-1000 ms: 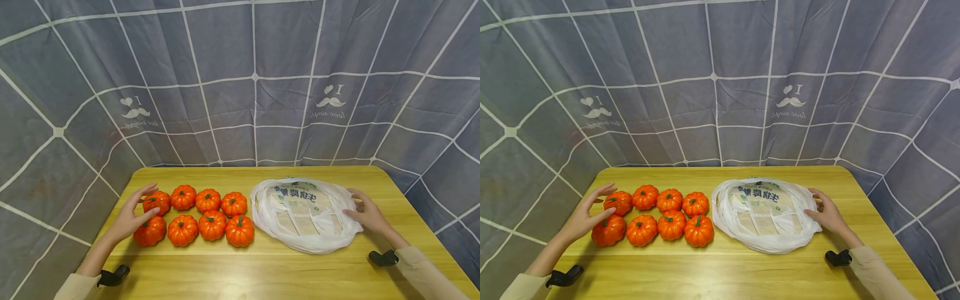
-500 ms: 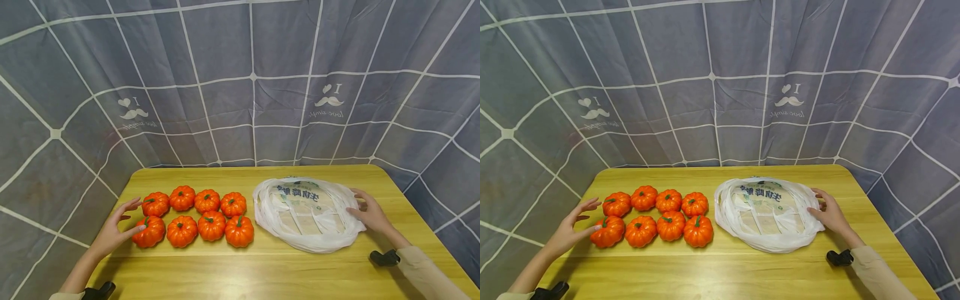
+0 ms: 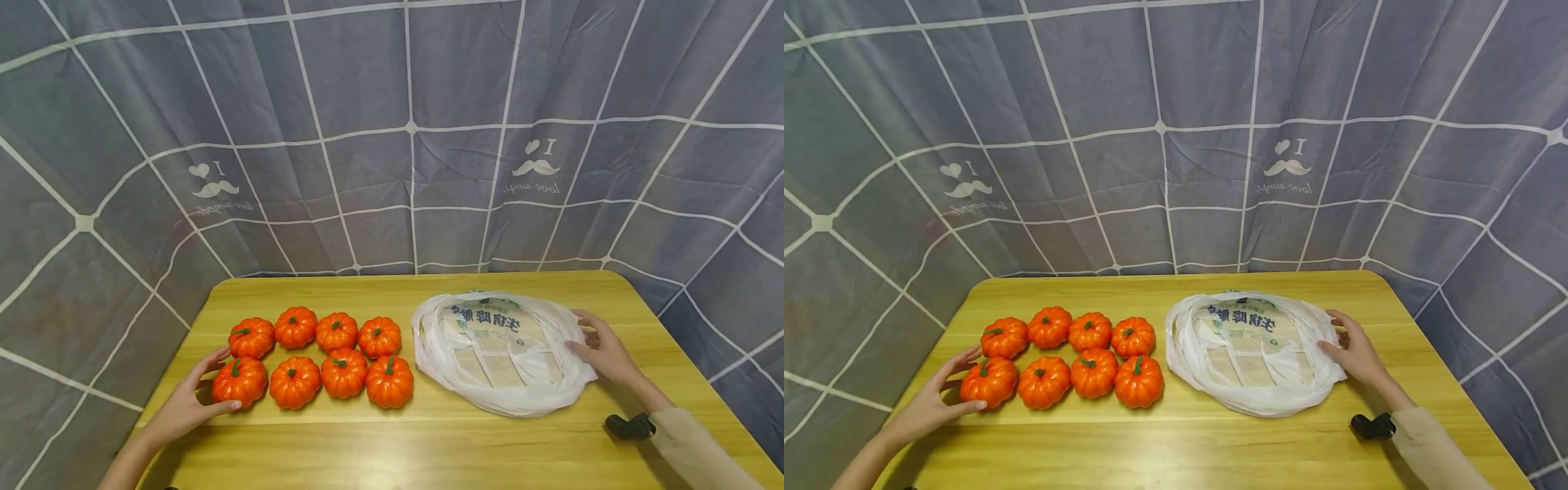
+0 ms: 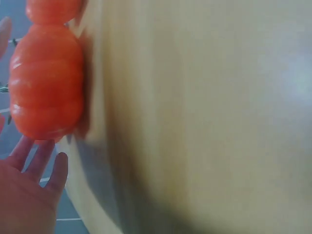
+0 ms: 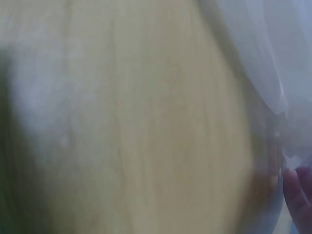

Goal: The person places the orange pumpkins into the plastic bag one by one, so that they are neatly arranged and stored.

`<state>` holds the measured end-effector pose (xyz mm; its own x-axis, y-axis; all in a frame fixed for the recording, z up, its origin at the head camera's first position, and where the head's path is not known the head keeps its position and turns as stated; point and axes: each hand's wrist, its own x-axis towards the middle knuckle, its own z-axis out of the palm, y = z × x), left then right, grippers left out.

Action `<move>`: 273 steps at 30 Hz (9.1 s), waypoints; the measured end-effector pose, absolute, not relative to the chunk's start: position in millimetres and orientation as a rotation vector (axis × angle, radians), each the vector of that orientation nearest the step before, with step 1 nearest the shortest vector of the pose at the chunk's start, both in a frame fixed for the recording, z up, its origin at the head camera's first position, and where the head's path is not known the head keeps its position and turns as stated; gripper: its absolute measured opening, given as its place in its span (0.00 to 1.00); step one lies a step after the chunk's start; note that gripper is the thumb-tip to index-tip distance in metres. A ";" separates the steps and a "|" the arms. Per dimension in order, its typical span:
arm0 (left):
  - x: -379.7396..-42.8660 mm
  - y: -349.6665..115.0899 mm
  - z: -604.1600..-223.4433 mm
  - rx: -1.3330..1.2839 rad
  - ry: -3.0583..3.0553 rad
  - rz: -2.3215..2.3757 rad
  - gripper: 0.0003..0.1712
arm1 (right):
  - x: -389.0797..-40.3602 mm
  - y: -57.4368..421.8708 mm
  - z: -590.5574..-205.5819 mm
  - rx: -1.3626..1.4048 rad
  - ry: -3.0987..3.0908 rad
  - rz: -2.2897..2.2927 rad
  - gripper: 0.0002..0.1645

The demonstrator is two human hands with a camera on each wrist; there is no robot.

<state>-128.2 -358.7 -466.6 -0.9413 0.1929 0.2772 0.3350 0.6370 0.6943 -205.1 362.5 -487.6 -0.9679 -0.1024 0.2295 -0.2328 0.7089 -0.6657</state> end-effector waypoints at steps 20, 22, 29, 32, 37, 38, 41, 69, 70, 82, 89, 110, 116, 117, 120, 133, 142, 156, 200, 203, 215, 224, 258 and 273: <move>-124.9 -349.4 -481.5 -0.344 -2.754 -1.300 0.52 | -204.0 363.0 -504.4 0.449 -2.534 1.289 0.36; -124.7 -348.9 -481.4 -0.334 -2.757 -1.302 0.52 | -204.4 362.3 -505.0 0.432 -2.542 1.277 0.33; -124.1 -348.0 -479.7 -0.289 -2.773 -1.258 0.53 | -205.9 360.3 -502.7 0.406 -2.595 1.274 0.26; -123.3 -347.9 -479.0 -0.271 -2.782 -1.247 0.52 | -206.0 361.1 -500.8 0.418 -2.619 1.323 0.28; -121.9 -348.3 -480.2 -0.257 -2.775 -1.254 0.51 | -206.6 363.9 -499.5 0.432 -2.640 1.376 0.31; -121.8 -348.2 -480.7 -0.256 -2.771 -1.255 0.51 | -206.5 364.5 -499.1 0.433 -2.644 1.376 0.32; -121.8 -347.6 -482.3 -0.252 -2.758 -1.256 0.51 | -206.2 365.1 -497.8 0.424 -2.652 1.420 0.34; -113.4 -341.9 -471.8 -0.043 -2.793 -1.187 0.48 | -204.1 368.3 -493.0 0.328 -2.720 1.344 0.41; -112.9 -341.5 -471.2 -0.044 -2.786 -1.195 0.48 | -204.0 368.6 -493.2 0.325 -2.719 1.334 0.41; -108.6 -330.1 -458.4 -0.090 -2.728 -1.159 0.47 | -205.0 370.1 -494.5 0.321 -2.710 1.300 0.41; -112.6 -320.7 -446.4 -0.148 -2.666 -1.281 0.45 | -204.3 369.5 -492.9 0.332 -2.699 1.285 0.39; -128.1 -264.7 -403.3 -0.088 -2.691 -1.386 0.45 | -202.5 370.7 -495.6 0.324 -2.694 1.344 0.37; -134.6 -244.3 -395.6 -0.097 -2.703 -1.415 0.46 | -203.6 371.1 -492.4 0.348 -2.696 1.336 0.37; -135.8 -241.4 -394.7 -0.105 -2.696 -1.433 0.46 | -203.7 371.1 -491.3 0.345 -2.701 1.329 0.37; -137.9 -232.2 -391.4 -0.132 -2.667 -1.530 0.46 | -204.4 371.4 -489.5 0.330 -2.727 1.297 0.37; -147.8 -189.8 -374.0 -0.231 -2.652 -1.595 0.46 | -203.8 370.7 -490.6 0.338 -2.739 1.301 0.37; -157.5 -161.3 -370.1 -0.295 -2.644 -1.722 0.47 | -205.1 369.9 -492.7 0.321 -2.754 1.320 0.37; -175.9 -118.9 -363.4 -0.364 -2.591 -1.805 0.47 | -204.0 368.4 -495.1 0.342 -2.729 1.326 0.36; -222.1 44.0 -388.2 -0.453 -2.595 -1.854 0.49 | -204.9 368.5 -492.1 0.341 -2.757 1.361 0.36; -225.7 52.9 -389.3 -0.460 -2.609 -1.806 0.49 | -205.2 368.3 -491.8 0.347 -2.750 1.364 0.36; -241.8 88.3 -405.5 -0.440 -2.649 -1.773 0.47 | -208.3 365.9 -491.5 0.326 -2.764 1.380 0.37; -246.0 114.4 -420.0 -0.312 -2.618 -1.892 0.47 | -210.2 367.4 -493.3 0.324 -2.765 1.351 0.38; -241.5 168.5 -463.6 -0.087 -2.702 -1.605 0.42 | -207.1 366.8 -491.2 0.386 -2.725 1.399 0.34; -243.8 170.1 -475.0 -0.050 -2.738 -1.611 0.41 | -209.0 369.1 -491.2 0.353 -2.760 1.425 0.35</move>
<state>-243.8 170.1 -475.0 -0.9989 0.0454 -0.0149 0.0091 0.4853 0.8743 -209.0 369.1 -491.2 -0.9744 -0.1919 0.1168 -0.2063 0.5589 -0.8032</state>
